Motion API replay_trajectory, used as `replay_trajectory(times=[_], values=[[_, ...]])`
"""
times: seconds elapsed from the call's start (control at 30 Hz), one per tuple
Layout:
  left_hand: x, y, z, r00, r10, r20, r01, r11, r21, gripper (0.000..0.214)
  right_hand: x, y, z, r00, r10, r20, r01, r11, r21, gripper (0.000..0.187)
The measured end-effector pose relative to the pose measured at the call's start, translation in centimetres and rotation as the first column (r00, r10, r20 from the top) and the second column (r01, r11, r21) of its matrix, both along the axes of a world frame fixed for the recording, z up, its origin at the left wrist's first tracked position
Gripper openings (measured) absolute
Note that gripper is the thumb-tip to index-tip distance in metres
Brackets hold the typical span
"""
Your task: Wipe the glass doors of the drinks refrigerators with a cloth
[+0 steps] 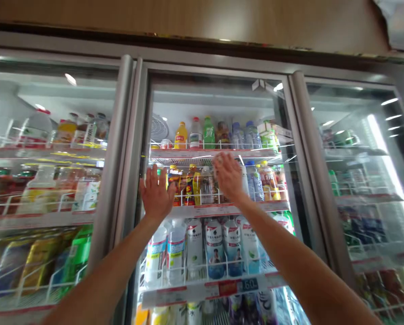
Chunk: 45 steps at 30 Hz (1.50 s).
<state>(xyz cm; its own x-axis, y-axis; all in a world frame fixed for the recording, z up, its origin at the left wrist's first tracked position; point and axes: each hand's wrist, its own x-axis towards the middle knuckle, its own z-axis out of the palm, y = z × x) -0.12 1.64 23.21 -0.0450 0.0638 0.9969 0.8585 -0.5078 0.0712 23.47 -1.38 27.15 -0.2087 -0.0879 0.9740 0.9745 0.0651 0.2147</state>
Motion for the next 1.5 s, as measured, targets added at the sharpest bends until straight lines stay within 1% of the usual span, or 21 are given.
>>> replay_trajectory(times=[0.1,0.17,0.27,0.33,0.4,0.43,0.5,0.6,0.67,0.7,0.77,0.83,0.9,0.97,1.03,1.13,1.23,1.3,1.4,1.47,1.5], values=[[0.0,0.6,0.7,1.000,-0.016,-0.008,0.016,1.000,0.013,0.053,-3.3,0.2,-1.4,0.962,-0.005,0.273,0.036,0.993,-0.108,0.040],[0.1,0.8,0.6,1.000,-0.019,-0.010,0.019,1.000,0.020,0.053,-1.7,-0.3,-1.7,0.957,-0.020,0.291,0.057,0.991,-0.119,0.041],[0.1,0.8,0.2,1.000,-0.017,-0.004,0.017,1.000,0.008,0.053,4.9,-1.5,-0.8,0.998,-0.060,0.015,0.061,0.998,-0.034,0.040],[0.2,0.7,0.2,1.000,-0.014,-0.004,0.014,1.000,-0.005,0.053,9.1,-2.0,0.1,0.973,-0.044,-0.228,0.061,0.996,0.065,0.040],[0.2,0.6,0.3,1.000,-0.011,-0.003,0.011,1.000,-0.008,0.052,11.0,-2.1,0.3,0.939,-0.019,-0.342,0.065,0.990,0.124,0.042],[0.2,0.6,0.3,1.000,-0.009,-0.001,0.009,1.000,-0.004,0.052,10.8,-2.0,0.0,0.939,-0.015,-0.342,0.062,0.990,0.126,0.043],[0.1,0.6,0.3,1.000,-0.008,-0.001,0.008,1.000,0.013,0.052,8.7,-1.9,-1.3,0.969,-0.025,-0.245,0.047,0.995,0.084,0.042],[-0.2,0.8,0.1,1.000,-0.008,-0.022,0.009,0.999,0.030,0.052,5.0,-1.8,-4.1,0.997,-0.033,0.070,0.037,0.998,-0.057,0.043],[-0.4,1.1,-0.1,0.999,-0.002,-0.038,0.004,0.999,0.045,0.051,5.1,-2.0,-5.4,0.986,-0.024,0.162,0.041,0.994,-0.099,0.043],[-0.5,1.2,-0.1,0.999,0.002,-0.041,0.001,0.999,0.054,0.051,6.1,-2.2,-5.8,0.992,-0.027,0.123,0.038,0.995,-0.091,0.042],[-0.5,1.5,-0.3,0.999,0.011,-0.041,-0.008,0.998,0.069,0.051,9.7,-2.7,-6.0,0.992,-0.038,-0.120,0.039,0.999,0.005,0.040],[-0.6,1.7,-0.3,0.999,0.018,-0.042,-0.014,0.997,0.078,0.051,13.8,-3.1,-5.9,0.923,-0.024,-0.384,0.076,0.990,0.122,0.041],[-0.6,1.8,-0.3,0.999,0.021,-0.044,-0.017,0.996,0.086,0.051,16.2,-3.3,-5.9,0.853,0.000,-0.522,0.118,0.974,0.192,0.043],[-0.6,1.7,-0.4,0.999,0.014,-0.045,-0.010,0.996,0.092,0.051,15.8,-3.1,-6.4,0.857,0.002,-0.515,0.118,0.973,0.200,0.043],[-0.6,1.7,-0.4,0.999,0.000,-0.046,0.004,0.996,0.092,0.052,12.9,-2.7,-7.2,0.909,-0.009,-0.417,0.092,0.979,0.181,0.041],[-0.7,1.6,-0.3,0.999,-0.010,-0.046,0.014,0.996,0.089,0.052,7.7,-2.3,-7.9,0.991,-0.043,-0.125,0.051,0.997,0.057,0.039],[-0.6,1.6,-0.3,0.999,-0.003,-0.041,0.007,0.995,0.096,0.051,6.5,-2.5,-7.4,0.996,-0.047,0.078,0.052,0.997,-0.061,0.041],[-0.6,1.6,-0.4,0.999,0.003,-0.037,0.001,0.995,0.099,0.051,8.5,-2.7,-6.1,0.999,-0.038,-0.019,0.038,0.999,-0.008,0.040],[-0.4,1.5,-0.3,0.999,0.017,-0.034,-0.014,0.995,0.094,0.050,11.3,-2.3,-3.5,0.945,0.034,-0.326,0.024,0.985,0.171,0.041],[-0.4,1.4,-0.3,0.999,0.023,-0.035,-0.020,0.996,0.092,0.049,10.5,-1.6,-2.3,0.919,0.066,-0.389,0.018,0.978,0.208,0.042],[-0.4,1.3,-0.3,0.999,0.024,-0.036,-0.020,0.996,0.091,0.049,9.0,-1.3,-2.2,0.933,0.056,-0.356,0.010,0.983,0.181,0.041]])
